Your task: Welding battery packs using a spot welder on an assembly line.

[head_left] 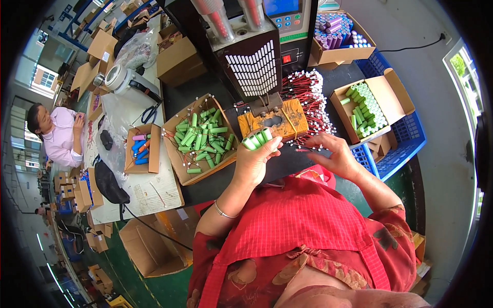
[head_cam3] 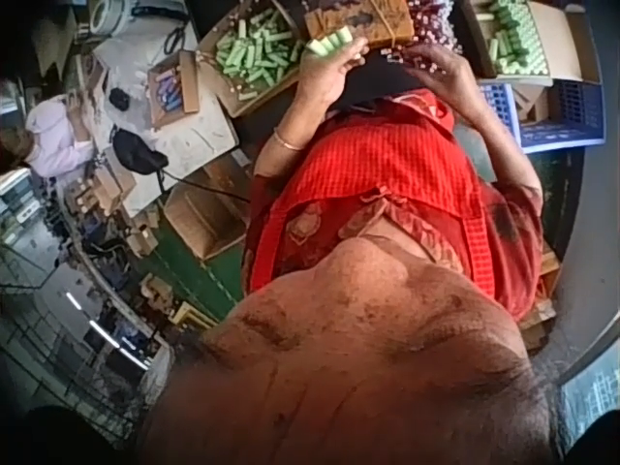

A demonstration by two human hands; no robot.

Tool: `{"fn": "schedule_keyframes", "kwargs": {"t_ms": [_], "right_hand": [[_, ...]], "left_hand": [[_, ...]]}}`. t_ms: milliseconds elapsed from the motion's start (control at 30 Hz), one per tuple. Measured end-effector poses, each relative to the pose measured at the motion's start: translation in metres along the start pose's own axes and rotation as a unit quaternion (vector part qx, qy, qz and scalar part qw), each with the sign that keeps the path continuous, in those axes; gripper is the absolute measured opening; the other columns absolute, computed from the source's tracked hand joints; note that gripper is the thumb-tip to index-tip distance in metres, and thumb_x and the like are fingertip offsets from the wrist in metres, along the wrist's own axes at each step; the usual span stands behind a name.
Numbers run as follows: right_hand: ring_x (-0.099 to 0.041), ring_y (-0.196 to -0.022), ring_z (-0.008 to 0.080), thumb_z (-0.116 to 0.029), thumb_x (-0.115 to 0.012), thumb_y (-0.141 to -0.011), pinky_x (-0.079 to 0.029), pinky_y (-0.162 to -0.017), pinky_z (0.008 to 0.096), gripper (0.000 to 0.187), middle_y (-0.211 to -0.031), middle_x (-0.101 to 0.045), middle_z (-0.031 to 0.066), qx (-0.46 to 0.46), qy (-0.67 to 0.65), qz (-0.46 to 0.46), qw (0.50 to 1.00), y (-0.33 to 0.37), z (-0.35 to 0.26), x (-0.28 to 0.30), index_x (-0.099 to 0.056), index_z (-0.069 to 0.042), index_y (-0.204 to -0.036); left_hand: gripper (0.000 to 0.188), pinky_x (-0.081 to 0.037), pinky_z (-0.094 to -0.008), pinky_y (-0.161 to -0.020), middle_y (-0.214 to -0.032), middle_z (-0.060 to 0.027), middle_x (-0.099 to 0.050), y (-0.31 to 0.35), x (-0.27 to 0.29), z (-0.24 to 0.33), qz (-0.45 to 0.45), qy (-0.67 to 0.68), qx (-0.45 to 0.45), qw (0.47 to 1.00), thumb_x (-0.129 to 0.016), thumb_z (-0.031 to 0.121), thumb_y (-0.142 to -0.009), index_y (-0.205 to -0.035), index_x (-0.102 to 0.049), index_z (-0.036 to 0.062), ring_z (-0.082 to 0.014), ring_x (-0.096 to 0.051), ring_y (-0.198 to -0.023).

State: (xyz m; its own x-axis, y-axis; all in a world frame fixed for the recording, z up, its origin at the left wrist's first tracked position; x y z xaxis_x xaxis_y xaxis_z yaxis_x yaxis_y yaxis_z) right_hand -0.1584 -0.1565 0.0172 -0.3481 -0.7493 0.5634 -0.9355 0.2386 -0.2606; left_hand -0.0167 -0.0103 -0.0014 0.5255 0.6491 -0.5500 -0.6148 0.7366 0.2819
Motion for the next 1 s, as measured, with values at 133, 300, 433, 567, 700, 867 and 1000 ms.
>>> {"fn": "schedule_keyframes", "kwargs": {"t_ms": [133,300,433,567,700,867,1000], "right_hand": [[-0.060,-0.079,0.0178,-0.020,-0.062,-0.083,-0.048,-0.072,0.0277,0.030,-0.086,-0.062,0.0075,-0.062,-0.144,-0.028,0.987,-0.019,-0.010,-0.013,-0.057,0.000,-0.104],[-0.051,-0.060,0.0035,-0.020,-0.061,-0.085,-0.042,-0.051,0.0194,0.019,-0.065,-0.058,-0.0015,-0.180,-0.225,0.002,0.957,-0.040,0.007,-0.020,-0.064,-0.002,-0.087],[-0.050,-0.056,0.0035,-0.019,-0.061,-0.084,-0.042,-0.050,0.0206,0.020,-0.063,-0.057,-0.0010,-0.174,-0.192,0.017,0.966,-0.063,0.004,-0.013,-0.065,0.001,-0.085],[-0.052,-0.060,0.0038,-0.018,-0.062,-0.084,-0.044,-0.053,0.0221,0.019,-0.064,-0.059,0.0007,-0.167,-0.180,-0.010,0.969,-0.074,0.008,-0.020,-0.066,0.000,-0.088],[-0.053,-0.064,0.0040,-0.017,-0.062,-0.083,-0.046,-0.056,0.0230,0.019,-0.068,-0.062,0.0024,-0.155,-0.159,-0.015,0.975,-0.080,0.005,-0.021,-0.066,0.000,-0.090],[-0.052,-0.064,0.0035,-0.016,-0.062,-0.083,-0.045,-0.056,0.0225,0.018,-0.067,-0.062,0.0022,-0.163,-0.155,-0.013,0.974,-0.081,0.006,-0.021,-0.066,0.000,-0.090],[-0.052,-0.064,0.0039,-0.018,-0.063,-0.083,-0.045,-0.057,0.0215,0.019,-0.069,-0.061,0.0030,-0.157,-0.169,-0.054,0.972,-0.081,0.009,-0.016,-0.066,0.000,-0.089]], "left_hand": [[0.028,-0.051,-0.0256,-0.061,-0.088,-0.0056,-0.060,0.000,-0.004,-0.001,-0.035,-0.024,-0.023,0.999,-0.068,0.003,-0.075,-0.100,-0.055,0.0011,-0.0146,-0.061,-0.074],[0.025,-0.050,-0.0233,-0.066,-0.089,-0.0054,-0.060,-0.011,0.000,0.018,-0.047,-0.222,-0.146,0.963,-0.068,0.004,-0.076,-0.099,-0.059,-0.0015,-0.0125,-0.060,-0.076],[0.021,-0.047,-0.0225,-0.062,-0.079,-0.0064,-0.061,-0.028,0.006,0.028,-0.019,-0.424,-0.279,0.861,-0.070,0.005,-0.073,-0.092,-0.064,-0.0025,-0.0110,-0.058,-0.069],[0.019,-0.045,-0.0242,-0.056,-0.070,-0.0053,-0.061,-0.035,0.010,0.025,-0.005,-0.450,-0.273,0.851,-0.071,0.006,-0.072,-0.089,-0.064,-0.0005,-0.0094,-0.056,-0.061],[0.018,-0.044,-0.0279,-0.053,-0.066,-0.0094,-0.059,-0.038,0.012,0.023,0.007,-0.472,-0.264,0.841,-0.070,0.011,-0.072,-0.087,-0.064,0.0025,-0.0162,-0.058,-0.057],[0.018,-0.045,-0.0301,-0.054,-0.065,-0.0087,-0.059,-0.039,0.008,0.027,0.006,-0.483,-0.262,0.835,-0.071,0.012,-0.071,-0.085,-0.064,0.0032,-0.0211,-0.060,-0.057],[0.016,-0.046,-0.0304,-0.054,-0.065,-0.0081,-0.059,-0.037,0.004,0.033,0.006,-0.511,-0.380,0.771,-0.070,0.011,-0.071,-0.086,-0.065,0.0049,-0.0266,-0.059,-0.057]]}}
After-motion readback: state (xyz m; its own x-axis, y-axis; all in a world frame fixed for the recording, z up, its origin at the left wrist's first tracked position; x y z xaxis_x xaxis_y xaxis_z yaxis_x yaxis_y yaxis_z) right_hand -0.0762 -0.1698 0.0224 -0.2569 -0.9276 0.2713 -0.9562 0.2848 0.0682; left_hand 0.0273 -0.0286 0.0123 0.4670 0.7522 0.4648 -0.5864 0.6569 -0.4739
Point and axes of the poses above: each hand's wrist, its own y-axis away from the middle knuckle, its own x-axis out of the back of the hand, z = x × y, the point moved 3 cm from there along -y, towards the middle knuckle
